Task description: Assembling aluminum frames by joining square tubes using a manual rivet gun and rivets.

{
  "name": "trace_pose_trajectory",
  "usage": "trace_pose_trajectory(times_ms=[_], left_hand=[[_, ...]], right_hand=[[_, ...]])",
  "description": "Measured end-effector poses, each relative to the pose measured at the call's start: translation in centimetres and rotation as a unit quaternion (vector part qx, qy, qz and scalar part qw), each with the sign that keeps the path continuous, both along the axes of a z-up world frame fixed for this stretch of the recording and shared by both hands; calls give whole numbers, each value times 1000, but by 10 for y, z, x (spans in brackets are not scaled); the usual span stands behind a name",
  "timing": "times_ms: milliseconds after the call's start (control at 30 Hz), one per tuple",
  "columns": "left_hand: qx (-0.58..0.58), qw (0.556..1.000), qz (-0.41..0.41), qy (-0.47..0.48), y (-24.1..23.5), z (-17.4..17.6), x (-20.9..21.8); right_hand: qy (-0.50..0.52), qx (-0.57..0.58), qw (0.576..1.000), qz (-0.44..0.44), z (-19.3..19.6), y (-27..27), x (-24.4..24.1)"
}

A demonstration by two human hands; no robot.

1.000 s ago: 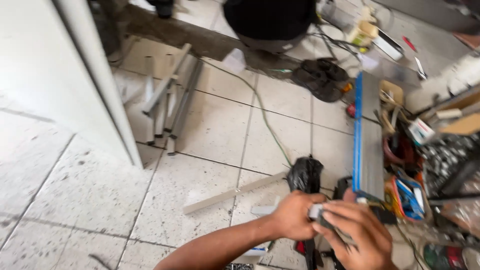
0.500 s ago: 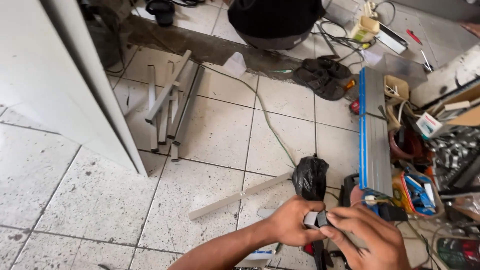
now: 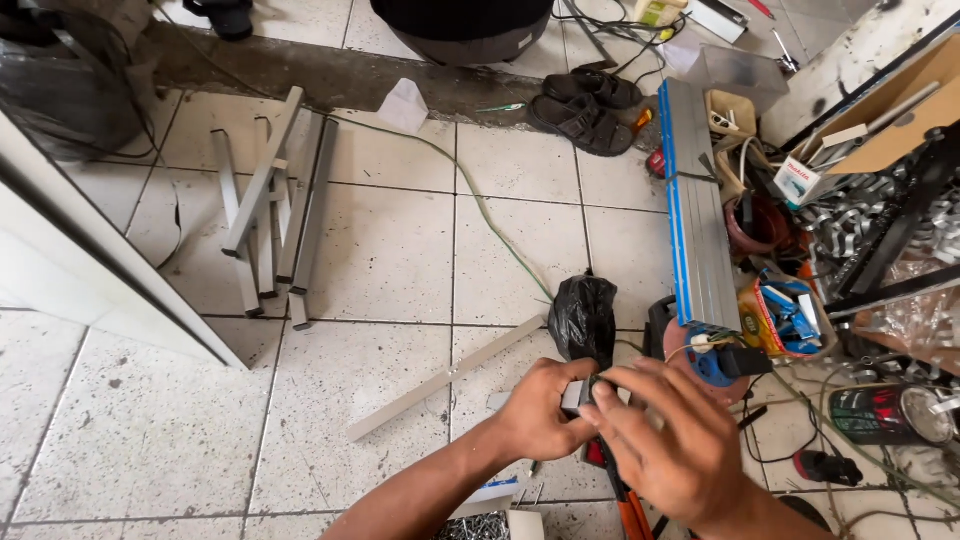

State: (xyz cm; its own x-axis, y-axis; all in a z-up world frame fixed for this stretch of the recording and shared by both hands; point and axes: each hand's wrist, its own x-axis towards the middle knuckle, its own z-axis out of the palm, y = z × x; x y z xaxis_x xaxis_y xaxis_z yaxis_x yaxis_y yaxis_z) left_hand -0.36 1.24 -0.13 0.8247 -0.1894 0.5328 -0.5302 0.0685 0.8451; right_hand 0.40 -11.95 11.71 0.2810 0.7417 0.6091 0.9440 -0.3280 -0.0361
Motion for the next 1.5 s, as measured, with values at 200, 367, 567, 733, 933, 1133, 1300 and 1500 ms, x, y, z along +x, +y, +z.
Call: trace_pose_trajectory(times_ms=[200,367,567,733,933,1133,1300,1500], left_hand=[[30,999,40,-4,4,8,-4],[15,1000,17,-20,2,6,-7],[-26,999,19,-29,0,0,-19],[-83,990,29,-108,-1,11,-17],[-64,979,98,-165,-10,14,-12],[-45,976,123,-173,-19,-8,-6],[-66,975,128,-170,-18,-9,3],[-36,977,137,-157,-22,-12,12]], right_hand=[[-100,-12,995,-16,6,-1,-3],[-3,-34,999,26,25,1,-1],[-129,9,992,15,2,0,-13],[-55,66,996,5,-19,-12,-10],[86,49,995,-2,-35,-40,-10],[164,-8,967,-193,-124,-100,2],[408,-327,708,-475,-226,-157,-25],[288,-256,749,-539,-308,-200,-71]])
